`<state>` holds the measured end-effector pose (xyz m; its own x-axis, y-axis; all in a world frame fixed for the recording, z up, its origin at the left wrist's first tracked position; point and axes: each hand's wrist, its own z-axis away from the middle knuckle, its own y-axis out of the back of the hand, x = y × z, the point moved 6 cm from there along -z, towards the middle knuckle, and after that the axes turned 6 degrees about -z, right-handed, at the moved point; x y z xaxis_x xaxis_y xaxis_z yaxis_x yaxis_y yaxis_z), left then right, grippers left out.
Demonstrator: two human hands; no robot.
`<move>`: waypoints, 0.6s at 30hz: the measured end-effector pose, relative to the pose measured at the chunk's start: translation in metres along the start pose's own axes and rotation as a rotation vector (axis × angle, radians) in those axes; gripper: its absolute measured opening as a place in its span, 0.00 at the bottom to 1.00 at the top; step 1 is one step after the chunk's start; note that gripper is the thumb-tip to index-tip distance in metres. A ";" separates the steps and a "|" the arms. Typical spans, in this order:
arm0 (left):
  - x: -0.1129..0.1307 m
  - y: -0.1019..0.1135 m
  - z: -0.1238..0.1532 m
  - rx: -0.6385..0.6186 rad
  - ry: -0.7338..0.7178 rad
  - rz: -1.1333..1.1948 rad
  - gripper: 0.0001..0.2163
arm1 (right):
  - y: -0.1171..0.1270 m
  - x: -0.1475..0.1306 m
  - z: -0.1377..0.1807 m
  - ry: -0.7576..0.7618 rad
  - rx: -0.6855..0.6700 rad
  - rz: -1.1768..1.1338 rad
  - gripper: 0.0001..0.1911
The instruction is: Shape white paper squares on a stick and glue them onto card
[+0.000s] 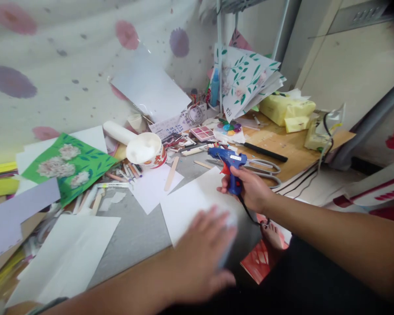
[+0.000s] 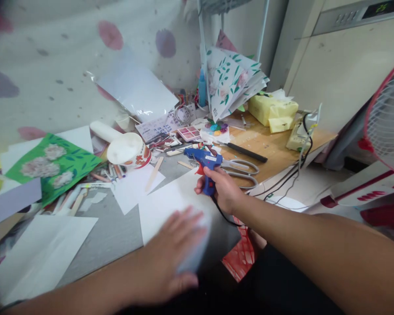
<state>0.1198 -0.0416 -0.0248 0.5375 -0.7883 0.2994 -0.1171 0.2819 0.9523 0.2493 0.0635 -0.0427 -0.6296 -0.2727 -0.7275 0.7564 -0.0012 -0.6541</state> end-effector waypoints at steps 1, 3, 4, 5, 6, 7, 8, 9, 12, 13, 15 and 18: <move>0.015 -0.007 0.003 -0.048 -0.208 0.095 0.26 | -0.001 0.000 0.000 0.006 -0.004 0.010 0.13; 0.029 -0.010 0.009 0.003 -0.429 0.237 0.15 | -0.001 0.001 0.001 0.019 -0.013 0.038 0.13; 0.024 -0.011 0.009 0.050 -0.373 0.192 0.14 | -0.002 0.001 0.001 0.025 -0.018 0.057 0.13; 0.018 -0.009 0.009 0.116 -0.321 0.122 0.14 | -0.002 0.002 0.001 0.030 -0.024 0.080 0.13; 0.008 -0.006 0.009 0.161 -0.240 0.050 0.14 | -0.003 0.003 0.001 0.034 -0.031 0.106 0.13; -0.002 -0.002 0.010 0.204 -0.168 -0.024 0.15 | -0.003 0.003 0.002 0.038 -0.037 0.136 0.13; -0.011 0.002 0.011 0.232 -0.124 -0.085 0.15 | -0.003 0.003 0.003 0.040 -0.040 0.168 0.13; -0.017 0.004 0.013 0.249 -0.107 -0.137 0.15 | -0.002 0.002 0.005 0.039 -0.035 0.202 0.13; -0.024 0.007 0.018 0.286 -0.182 -0.261 0.13 | 0.003 0.000 0.013 -0.024 0.002 0.321 0.14; -0.023 0.007 0.020 0.302 -0.214 -0.284 0.13 | 0.005 -0.001 0.016 -0.064 -0.002 0.378 0.16; -0.022 0.007 0.021 0.322 -0.251 -0.279 0.13 | 0.005 -0.002 0.022 -0.107 -0.067 0.554 0.17; -0.026 0.011 0.018 0.288 -0.233 -0.174 0.13 | 0.002 -0.009 0.025 0.031 -0.147 0.864 0.13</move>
<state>0.0894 -0.0285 -0.0213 0.3697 -0.9230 0.1064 -0.2877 -0.0048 0.9577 0.2608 0.0422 -0.0330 0.1472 -0.0946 -0.9846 0.9416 0.3182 0.1102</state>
